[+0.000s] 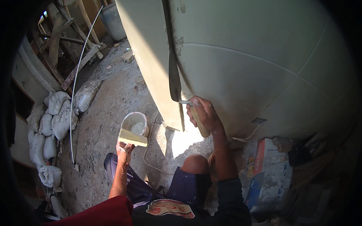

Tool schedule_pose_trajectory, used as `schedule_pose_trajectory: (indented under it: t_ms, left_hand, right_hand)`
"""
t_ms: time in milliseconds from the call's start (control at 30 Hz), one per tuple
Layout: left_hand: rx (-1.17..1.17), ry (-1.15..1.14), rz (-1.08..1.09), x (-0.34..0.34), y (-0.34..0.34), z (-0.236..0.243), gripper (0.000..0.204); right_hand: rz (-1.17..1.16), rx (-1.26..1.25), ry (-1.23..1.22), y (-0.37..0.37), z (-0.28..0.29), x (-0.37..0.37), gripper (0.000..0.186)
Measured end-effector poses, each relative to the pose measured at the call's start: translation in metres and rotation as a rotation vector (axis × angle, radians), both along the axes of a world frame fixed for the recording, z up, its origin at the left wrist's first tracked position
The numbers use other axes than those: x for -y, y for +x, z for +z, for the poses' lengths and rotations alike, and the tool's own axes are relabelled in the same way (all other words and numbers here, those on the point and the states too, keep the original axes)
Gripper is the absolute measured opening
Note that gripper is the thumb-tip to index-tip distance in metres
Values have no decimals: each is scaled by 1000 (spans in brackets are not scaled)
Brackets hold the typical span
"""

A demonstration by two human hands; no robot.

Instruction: The person applies plaster to the corner and edges of a wall using a trowel and a sponge tool, smoothing the surface as they work.

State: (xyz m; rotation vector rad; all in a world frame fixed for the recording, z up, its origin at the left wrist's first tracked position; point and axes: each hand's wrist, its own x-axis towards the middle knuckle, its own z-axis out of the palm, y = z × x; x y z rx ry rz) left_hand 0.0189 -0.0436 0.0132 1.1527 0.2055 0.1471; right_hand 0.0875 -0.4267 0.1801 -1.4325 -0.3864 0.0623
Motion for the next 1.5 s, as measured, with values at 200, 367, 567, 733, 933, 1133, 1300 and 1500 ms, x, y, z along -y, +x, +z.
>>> schedule_pose_trajectory:
  t_ms: [200, 367, 567, 733, 933, 1133, 1300, 1500]
  left_hand:
    - [5, 36, -57, 1, -6, -8, 45]
    - [-7, 22, -92, 6, -11, -9, 45]
    - [-24, 48, -90, 5, -22, -8, 49]
    - [-14, 60, -93, -3, -18, -15, 51]
    - [17, 21, -100, 11, -18, -4, 52]
    - [8, -15, -68, 12, -26, -3, 51]
    - [-24, 9, -65, 15, -22, 2, 45]
    - [14, -24, -89, 22, -25, 5, 40]
  right_hand:
    - [41, -30, 20, -13, -66, -4, 38]
    - [8, -86, 46, -17, -106, -11, 38]
    - [76, -197, 197, -42, -133, -1, 35]
    - [42, 58, 181, -21, -60, 7, 39]
    - [-31, 175, -12, 15, -25, -10, 40]
    - [16, 8, 16, -16, -65, -1, 37]
    - [15, 4, 157, -17, -29, 16, 38]
    - [7, 75, -10, 7, 9, 4, 39]
